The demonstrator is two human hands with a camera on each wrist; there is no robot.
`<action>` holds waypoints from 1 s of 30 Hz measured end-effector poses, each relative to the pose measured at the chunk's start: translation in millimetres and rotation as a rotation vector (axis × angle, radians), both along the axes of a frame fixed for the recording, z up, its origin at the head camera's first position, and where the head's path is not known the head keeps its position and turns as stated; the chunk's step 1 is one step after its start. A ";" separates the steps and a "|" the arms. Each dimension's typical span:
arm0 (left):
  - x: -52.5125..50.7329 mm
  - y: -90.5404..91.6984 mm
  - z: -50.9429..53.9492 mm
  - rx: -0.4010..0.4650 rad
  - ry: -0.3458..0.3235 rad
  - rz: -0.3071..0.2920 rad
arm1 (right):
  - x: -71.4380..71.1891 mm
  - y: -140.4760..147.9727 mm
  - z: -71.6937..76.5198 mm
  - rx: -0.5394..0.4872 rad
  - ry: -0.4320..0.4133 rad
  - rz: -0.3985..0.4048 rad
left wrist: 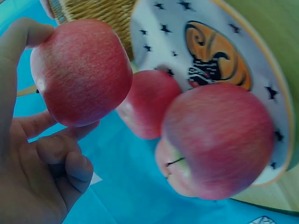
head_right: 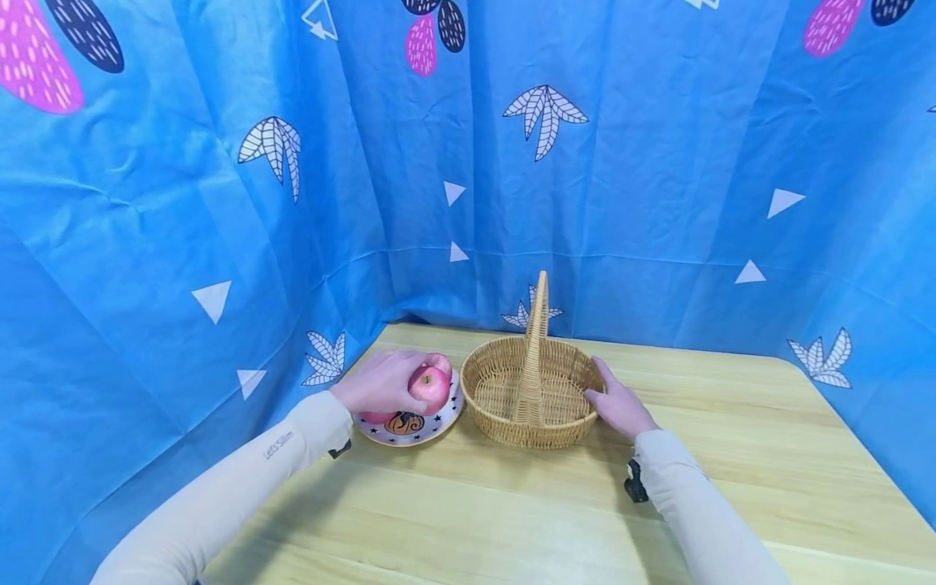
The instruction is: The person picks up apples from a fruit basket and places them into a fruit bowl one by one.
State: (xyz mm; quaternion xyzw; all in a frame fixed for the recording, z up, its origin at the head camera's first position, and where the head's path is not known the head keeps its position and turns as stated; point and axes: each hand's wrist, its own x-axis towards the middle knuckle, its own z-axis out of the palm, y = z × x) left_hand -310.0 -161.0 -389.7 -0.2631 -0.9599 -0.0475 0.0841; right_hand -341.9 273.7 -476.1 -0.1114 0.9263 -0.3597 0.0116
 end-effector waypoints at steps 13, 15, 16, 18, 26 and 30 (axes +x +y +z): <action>-0.4 -9.4 -24.6 -0.020 -0.025 0.070 | -1.9 -0.2 -2.1 -0.013 -0.009 0.007; -0.7 -9.5 -25.8 -0.026 -0.032 0.082 | -1.6 -0.1 -1.1 -0.014 -0.013 0.007; -1.1 -9.7 -27.0 -0.030 -0.035 0.086 | -1.6 0.1 -1.3 -0.014 -0.013 0.006; -1.2 -9.8 -29.4 -0.031 -0.040 0.091 | -1.7 0.4 -1.8 -0.018 -0.014 0.006; -3.2 -11.1 -37.3 -0.027 -0.016 0.083 | -0.8 0.0 -1.4 -0.020 -0.017 0.008; -3.1 -11.0 -37.5 -0.029 -0.038 0.095 | 0.6 -0.9 0.9 -0.016 -0.018 0.007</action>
